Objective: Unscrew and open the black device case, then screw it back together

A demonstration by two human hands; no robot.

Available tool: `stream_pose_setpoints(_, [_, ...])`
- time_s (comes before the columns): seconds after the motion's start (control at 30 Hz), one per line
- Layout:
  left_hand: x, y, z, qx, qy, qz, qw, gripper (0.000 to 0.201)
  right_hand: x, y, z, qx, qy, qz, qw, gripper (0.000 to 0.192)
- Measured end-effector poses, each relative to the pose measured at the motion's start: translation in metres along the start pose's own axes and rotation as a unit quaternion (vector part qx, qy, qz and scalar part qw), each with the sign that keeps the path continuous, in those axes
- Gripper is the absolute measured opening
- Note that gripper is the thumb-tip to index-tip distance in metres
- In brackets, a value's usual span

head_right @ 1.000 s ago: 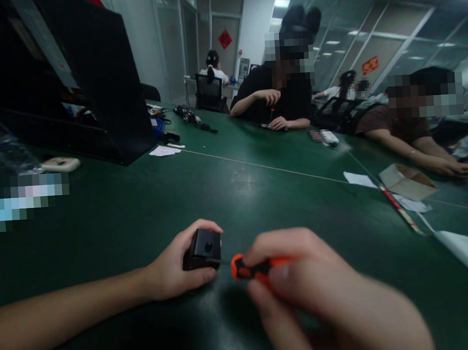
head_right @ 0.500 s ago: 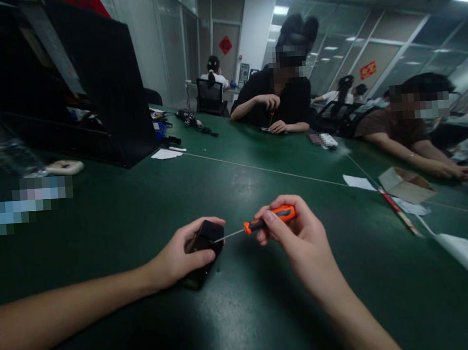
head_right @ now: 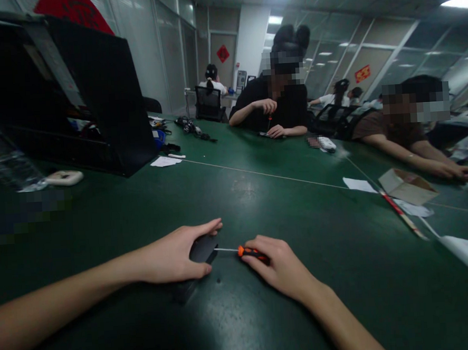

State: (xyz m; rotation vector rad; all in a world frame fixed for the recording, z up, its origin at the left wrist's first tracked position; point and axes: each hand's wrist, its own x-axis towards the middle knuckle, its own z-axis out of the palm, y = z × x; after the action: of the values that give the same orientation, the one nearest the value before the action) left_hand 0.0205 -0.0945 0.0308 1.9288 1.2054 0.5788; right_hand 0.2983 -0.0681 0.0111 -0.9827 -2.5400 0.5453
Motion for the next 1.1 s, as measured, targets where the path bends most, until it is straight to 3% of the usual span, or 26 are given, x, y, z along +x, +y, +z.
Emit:
stream_pose_setpoints(0.07, [-0.005,0.005,-0.012,0.045,-0.006,-0.018,0.999,0.109,-0.002,0.0,0.006,-0.032,0.01,-0.019,0.999,0.022])
stream_pose_setpoints(0.13, [-0.009,0.012,-0.023,0.116,0.021,-0.054,0.991,0.106,-0.003,-0.001,0.009,-0.064,0.017,-0.044,0.997,0.022])
stream_pose_setpoints(0.2, [-0.012,0.017,-0.029,0.194,0.033,-0.094,0.976,0.079,-0.003,-0.003,0.009,-0.096,0.036,-0.066,0.993,0.022])
stream_pose_setpoints(0.27, [-0.011,0.02,-0.029,0.217,0.034,-0.06,0.974,0.052,-0.003,-0.003,0.009,-0.121,0.062,-0.078,0.988,0.021])
stream_pose_setpoints(0.4, [0.0,0.014,-0.017,0.131,-0.035,0.104,0.985,0.041,-0.003,0.002,0.007,-0.151,0.107,-0.089,0.979,0.021])
stream_pose_setpoints(0.5, [0.009,-0.004,-0.012,0.067,-0.057,0.152,0.984,0.054,-0.004,0.007,0.005,-0.17,0.13,-0.105,0.971,0.022])
stream_pose_setpoints(0.57, [0.013,-0.018,-0.013,0.037,-0.051,0.14,0.988,0.059,-0.005,0.009,0.004,-0.178,0.138,-0.11,0.968,0.023])
stream_pose_setpoints(0.7, [0.015,-0.035,-0.012,-0.02,-0.032,0.084,0.996,0.047,-0.004,0.007,0.005,-0.218,0.157,-0.125,0.955,0.025])
stream_pose_setpoints(0.83, [0.017,-0.036,-0.008,-0.03,-0.022,0.068,0.997,0.052,-0.003,0.008,0.004,-0.251,0.172,-0.154,0.94,0.024])
stream_pose_setpoints(1.1, [0.019,-0.038,-0.008,-0.025,-0.024,0.095,0.995,0.053,-0.008,0.026,-0.006,-0.242,0.155,-0.185,0.94,0.02])
